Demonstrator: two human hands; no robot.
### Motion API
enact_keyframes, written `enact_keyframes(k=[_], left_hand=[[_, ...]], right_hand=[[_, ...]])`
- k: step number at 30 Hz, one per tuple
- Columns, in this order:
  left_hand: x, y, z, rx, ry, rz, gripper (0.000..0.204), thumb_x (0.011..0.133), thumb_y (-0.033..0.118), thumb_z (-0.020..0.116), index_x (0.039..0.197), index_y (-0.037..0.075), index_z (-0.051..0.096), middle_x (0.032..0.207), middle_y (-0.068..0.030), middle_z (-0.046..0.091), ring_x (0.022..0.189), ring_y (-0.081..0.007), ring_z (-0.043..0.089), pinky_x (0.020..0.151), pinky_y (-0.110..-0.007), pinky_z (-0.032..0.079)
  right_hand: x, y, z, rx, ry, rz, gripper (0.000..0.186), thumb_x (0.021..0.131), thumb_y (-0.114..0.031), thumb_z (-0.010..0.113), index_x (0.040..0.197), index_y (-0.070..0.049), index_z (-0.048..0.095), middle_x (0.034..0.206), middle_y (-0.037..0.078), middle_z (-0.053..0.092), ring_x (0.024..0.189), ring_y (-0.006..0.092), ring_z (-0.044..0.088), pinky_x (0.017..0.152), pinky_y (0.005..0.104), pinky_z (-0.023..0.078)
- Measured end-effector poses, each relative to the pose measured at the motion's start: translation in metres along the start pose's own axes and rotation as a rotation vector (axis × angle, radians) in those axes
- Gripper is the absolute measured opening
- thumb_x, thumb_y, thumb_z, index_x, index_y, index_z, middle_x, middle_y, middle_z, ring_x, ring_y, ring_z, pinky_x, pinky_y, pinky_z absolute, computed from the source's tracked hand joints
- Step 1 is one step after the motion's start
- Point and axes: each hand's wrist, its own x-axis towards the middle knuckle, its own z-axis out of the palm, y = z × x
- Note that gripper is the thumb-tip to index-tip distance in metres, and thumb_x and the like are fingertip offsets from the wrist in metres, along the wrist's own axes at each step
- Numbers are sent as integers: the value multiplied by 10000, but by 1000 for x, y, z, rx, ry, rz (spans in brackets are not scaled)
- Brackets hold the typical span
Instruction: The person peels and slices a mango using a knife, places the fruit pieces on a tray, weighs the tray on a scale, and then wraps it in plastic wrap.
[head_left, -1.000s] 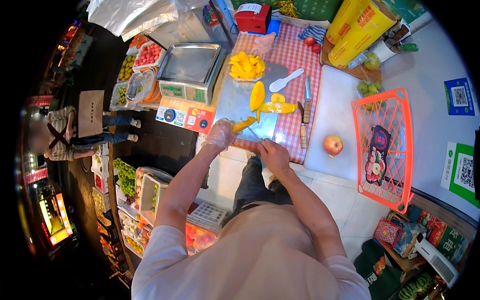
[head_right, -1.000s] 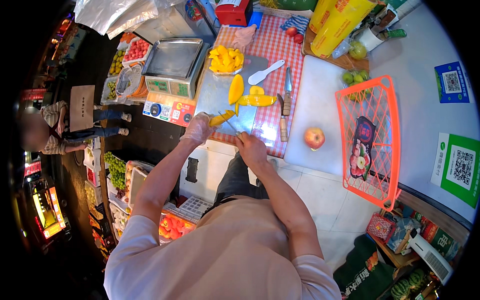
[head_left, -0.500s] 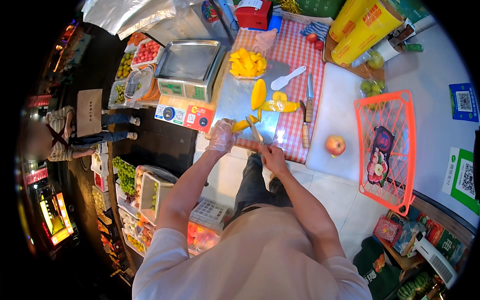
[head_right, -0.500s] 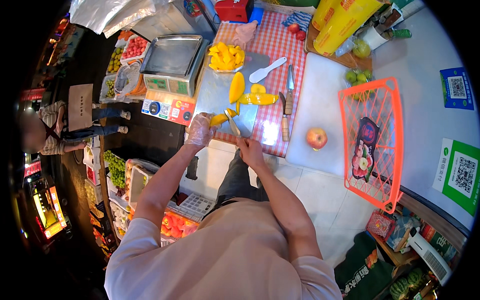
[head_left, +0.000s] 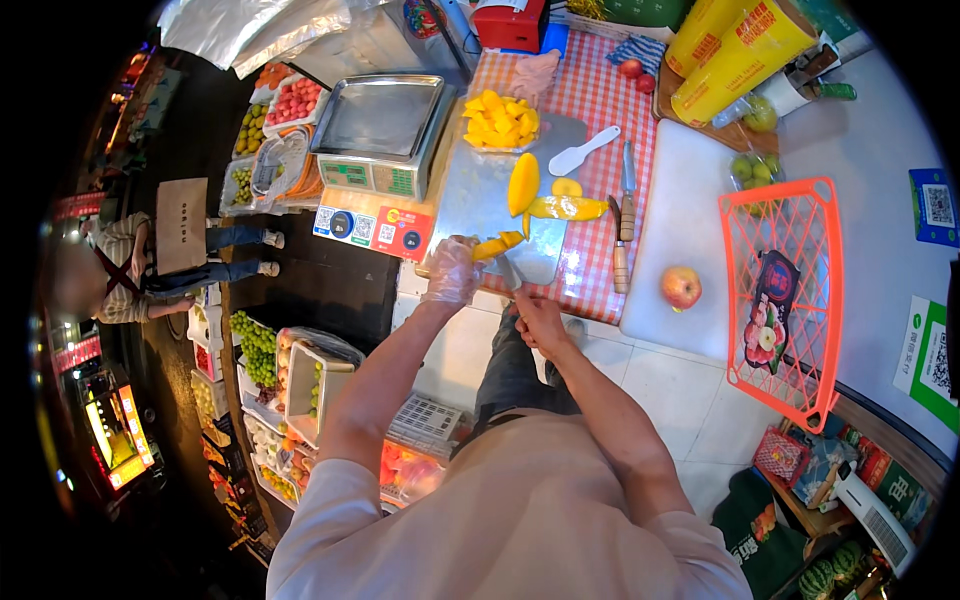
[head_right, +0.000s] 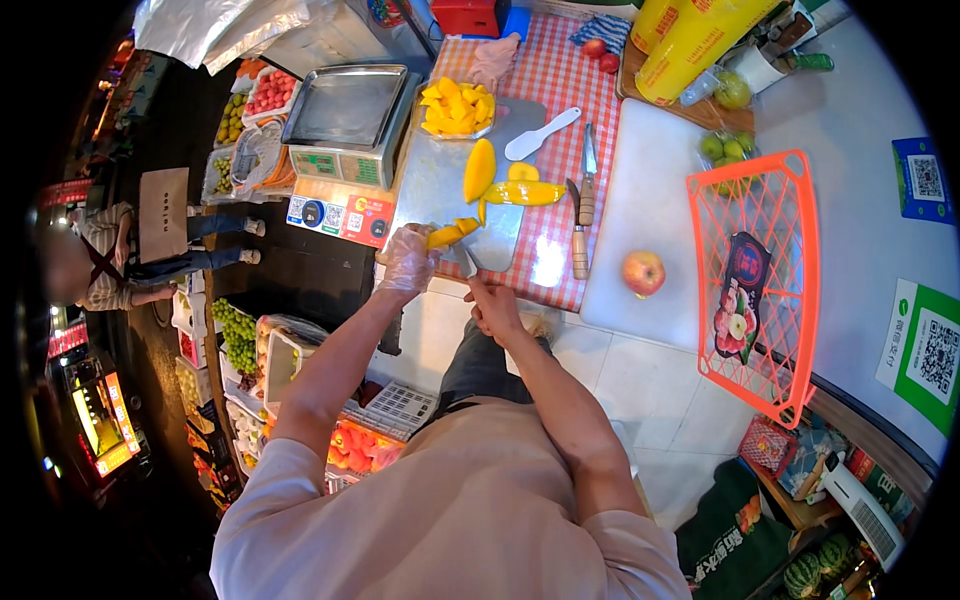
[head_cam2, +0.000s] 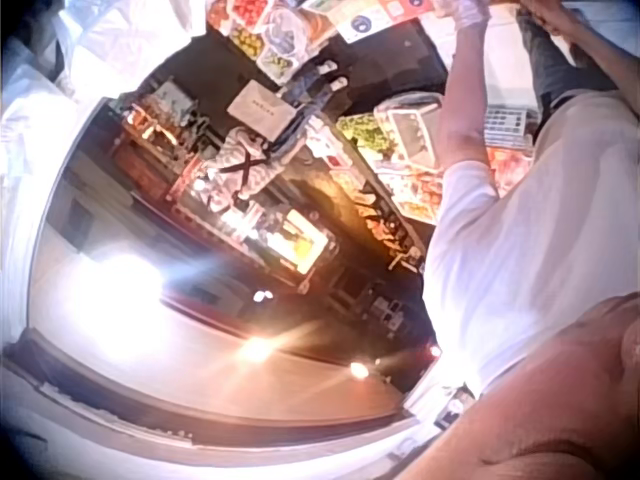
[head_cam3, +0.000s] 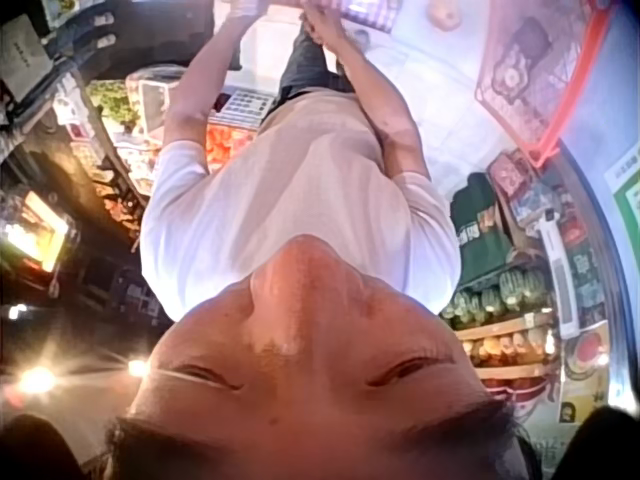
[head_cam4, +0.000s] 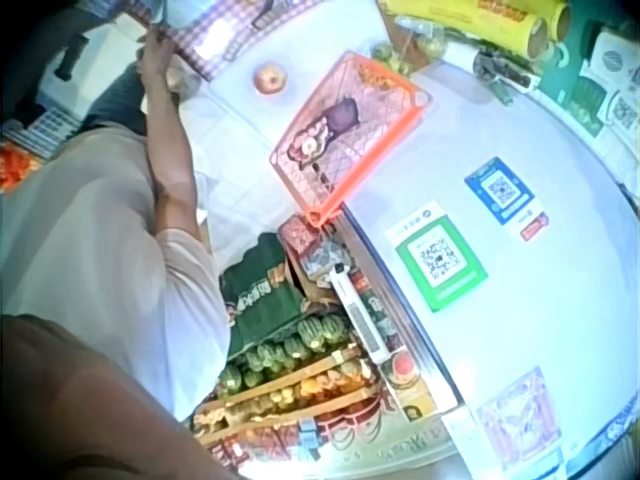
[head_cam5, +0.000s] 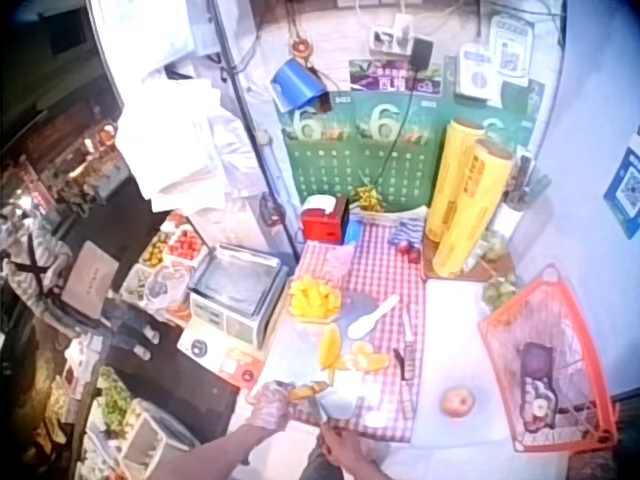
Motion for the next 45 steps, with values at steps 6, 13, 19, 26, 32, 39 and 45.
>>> enact_keyframes(k=[6, 13, 19, 26, 32, 39, 45], left_hand=[[9, 21, 12, -90, -30, -52, 432, 738, 118, 771, 1122, -25, 632, 1042, -209, 637, 997, -379, 597, 870, -464, 498], [11, 43, 15, -112, 72, -17, 418, 736, 118, 764, 1102, -41, 641, 1038, -238, 655, 1008, -406, 605, 892, -472, 491], [0, 30, -16, -100, -3, -44, 333, 772, 132, 748, 1065, -3, 666, 992, -212, 676, 928, -385, 649, 841, -467, 519], [-9, 9, -17, 57, -85, 20, 268, 802, 201, 716, 984, 9, 670, 941, -199, 686, 883, -355, 669, 765, -448, 547], [-2, 11, -27, -21, -132, -22, 340, 784, 172, 741, 1077, 12, 678, 994, -201, 680, 947, -361, 656, 830, -455, 538], [46, 40, -32, -64, -323, 63, 471, 691, 241, 836, 1067, 4, 680, 1159, -195, 661, 1080, -353, 622, 918, -421, 509], [22, 8, 9, -278, 204, 221, 301, 735, 146, 783, 955, -7, 644, 971, -184, 661, 881, -364, 633, 730, -456, 522]], right_hand=[[-1, -3, -2, 49, 78, 20, 490, 974, -483, 591, 908, 2, 610, 577, 17, 478, 373, 69, 343, 342, 244, 230], [-4, 5, -7, 70, 53, 66, 503, 957, -503, 602, 847, -12, 611, 568, 19, 469, 359, 77, 316, 337, 246, 213], [3, 8, -1, 26, 103, -11, 461, 966, -448, 613, 808, -14, 617, 528, 12, 465, 347, 73, 331, 327, 250, 209], [2, 11, 9, 7, 84, -20, 454, 959, -448, 619, 819, -17, 601, 548, 26, 475, 360, 74, 345, 331, 243, 222], [8, 18, 21, -23, 101, -1, 541, 942, -494, 628, 854, 40, 647, 480, 17, 445, 327, 84, 329, 336, 269, 211], [8, 17, 26, 18, 64, 12, 555, 945, -513, 625, 870, 36, 651, 490, 13, 443, 332, 81, 321, 345, 272, 201], [18, 24, 37, 65, 17, 60, 559, 956, -527, 609, 888, 26, 652, 512, 3, 449, 347, 72, 320, 353, 264, 206]])
